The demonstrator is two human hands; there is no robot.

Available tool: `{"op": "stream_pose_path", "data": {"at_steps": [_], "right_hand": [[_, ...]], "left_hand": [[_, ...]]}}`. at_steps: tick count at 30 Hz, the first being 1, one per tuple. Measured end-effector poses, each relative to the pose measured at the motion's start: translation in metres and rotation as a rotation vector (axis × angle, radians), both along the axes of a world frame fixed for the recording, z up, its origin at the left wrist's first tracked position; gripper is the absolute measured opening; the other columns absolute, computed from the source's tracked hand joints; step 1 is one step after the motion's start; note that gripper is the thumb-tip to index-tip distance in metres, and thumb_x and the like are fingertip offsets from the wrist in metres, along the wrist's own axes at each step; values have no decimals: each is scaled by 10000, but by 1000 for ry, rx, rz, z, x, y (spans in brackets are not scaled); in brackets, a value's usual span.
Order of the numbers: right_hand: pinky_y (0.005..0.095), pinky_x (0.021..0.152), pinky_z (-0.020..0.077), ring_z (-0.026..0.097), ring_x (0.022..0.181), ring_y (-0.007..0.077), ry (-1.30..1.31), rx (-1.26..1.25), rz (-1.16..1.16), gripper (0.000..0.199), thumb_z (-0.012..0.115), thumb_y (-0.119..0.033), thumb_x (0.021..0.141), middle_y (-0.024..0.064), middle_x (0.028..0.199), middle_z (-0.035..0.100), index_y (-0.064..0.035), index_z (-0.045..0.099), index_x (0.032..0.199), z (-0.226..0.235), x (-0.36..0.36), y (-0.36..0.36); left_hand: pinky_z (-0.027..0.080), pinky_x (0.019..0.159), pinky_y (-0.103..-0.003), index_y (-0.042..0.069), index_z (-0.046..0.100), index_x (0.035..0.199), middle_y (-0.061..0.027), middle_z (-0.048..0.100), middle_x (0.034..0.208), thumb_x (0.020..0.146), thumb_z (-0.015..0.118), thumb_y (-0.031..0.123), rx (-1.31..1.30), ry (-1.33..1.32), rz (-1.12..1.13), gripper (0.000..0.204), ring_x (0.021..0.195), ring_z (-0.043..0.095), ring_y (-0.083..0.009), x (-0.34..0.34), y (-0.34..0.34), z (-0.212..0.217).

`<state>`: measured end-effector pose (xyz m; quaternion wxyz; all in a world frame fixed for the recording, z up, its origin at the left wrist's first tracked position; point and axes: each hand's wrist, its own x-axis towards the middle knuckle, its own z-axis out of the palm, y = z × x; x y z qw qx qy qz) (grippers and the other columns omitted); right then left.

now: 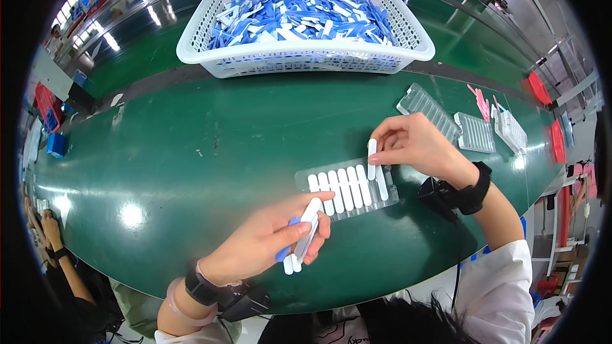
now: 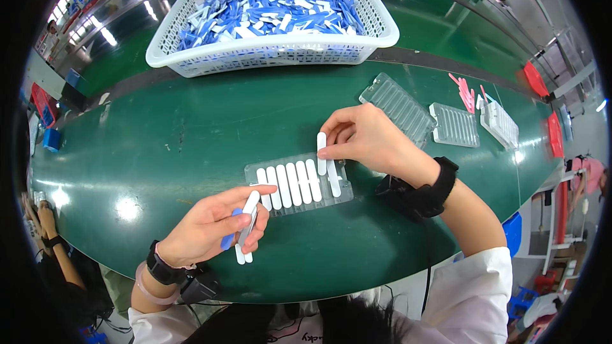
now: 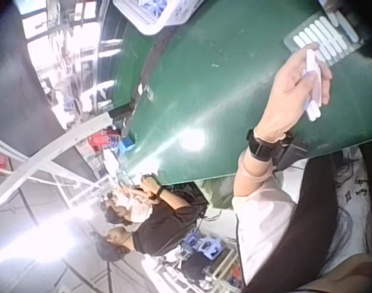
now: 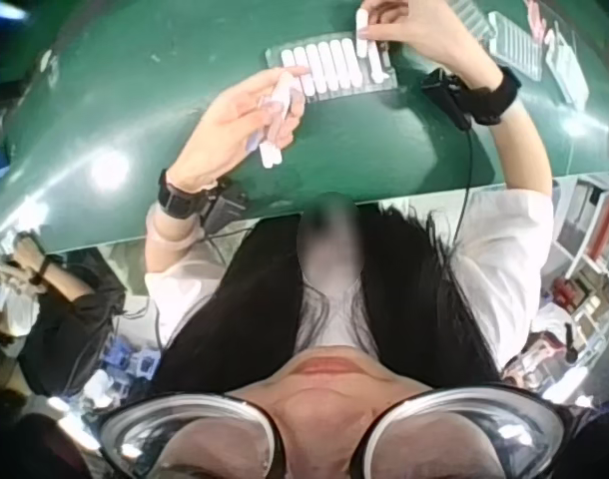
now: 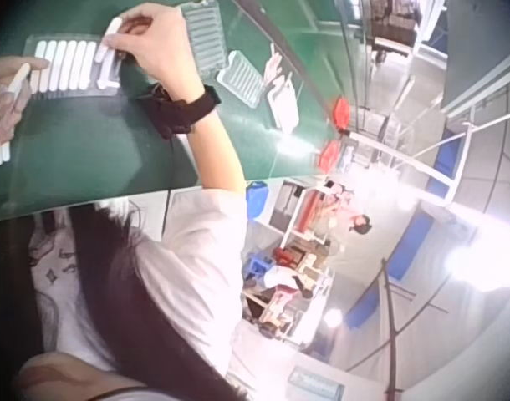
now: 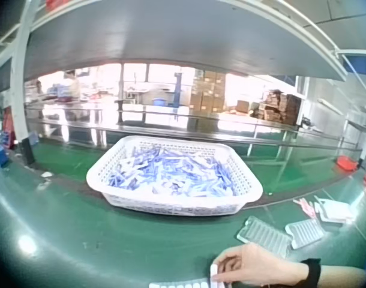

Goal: Assembling and organizing small plastic components into clear trays on an industrial assembly line.

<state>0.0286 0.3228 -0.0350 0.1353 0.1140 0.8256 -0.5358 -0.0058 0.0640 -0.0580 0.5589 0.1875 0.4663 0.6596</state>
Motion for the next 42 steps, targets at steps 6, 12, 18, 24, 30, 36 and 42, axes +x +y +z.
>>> {"op": "stream_pose_path", "data": {"at_steps": [6,12,18,24,30,36,42], "right_hand": [[273,702,432,489,805,168,266,421,265,495,748,-145,636,71,975,494,-42,540,1074,0,22,-10],[363,894,388,423,1045,316,328,555,496,904,755,-110,600,139,1125,456,-44,232,1335,6,39,-10],[375,928,355,416,1075,317,385,530,404,899,743,-115,621,152,1171,453,-35,210,1340,-5,7,-29],[404,874,380,435,980,357,555,578,494,847,730,-132,625,210,1131,474,68,233,1282,-20,-75,-88],[402,831,424,458,972,378,585,644,535,810,733,-155,622,231,1087,472,103,276,1239,-20,-124,-155],[383,882,389,456,1028,341,728,629,458,663,661,-181,722,197,1105,484,45,323,1246,-4,-82,-102],[382,915,363,424,1069,335,523,875,193,624,685,-107,682,171,1129,472,-18,386,1223,11,20,11]], "left_hand": [[386,443,-260,30,287,1316,-102,493,907,906,430,78,21,-183,129,437,620,463,-119,1,1,8],[341,447,-232,53,289,1316,-117,487,934,910,405,66,-46,-186,130,422,597,432,-115,-4,-2,4],[373,579,-230,11,252,1335,-139,467,1039,900,389,28,46,-187,-36,457,672,445,-123,-2,-3,2],[419,598,-228,-39,322,1299,-146,544,991,879,443,-4,104,-75,-247,438,769,559,-158,-4,-4,9],[480,649,-256,-18,408,1205,-141,580,936,878,475,25,98,-124,-234,336,765,618,-209,0,-2,4],[504,730,-329,18,376,1229,-142,570,955,892,464,61,-37,-252,-69,350,776,617,-229,-5,-6,0],[496,811,-388,6,362,1226,-173,514,1068,893,442,49,-27,-244,146,345,928,564,-239,-3,-4,-8]]}}
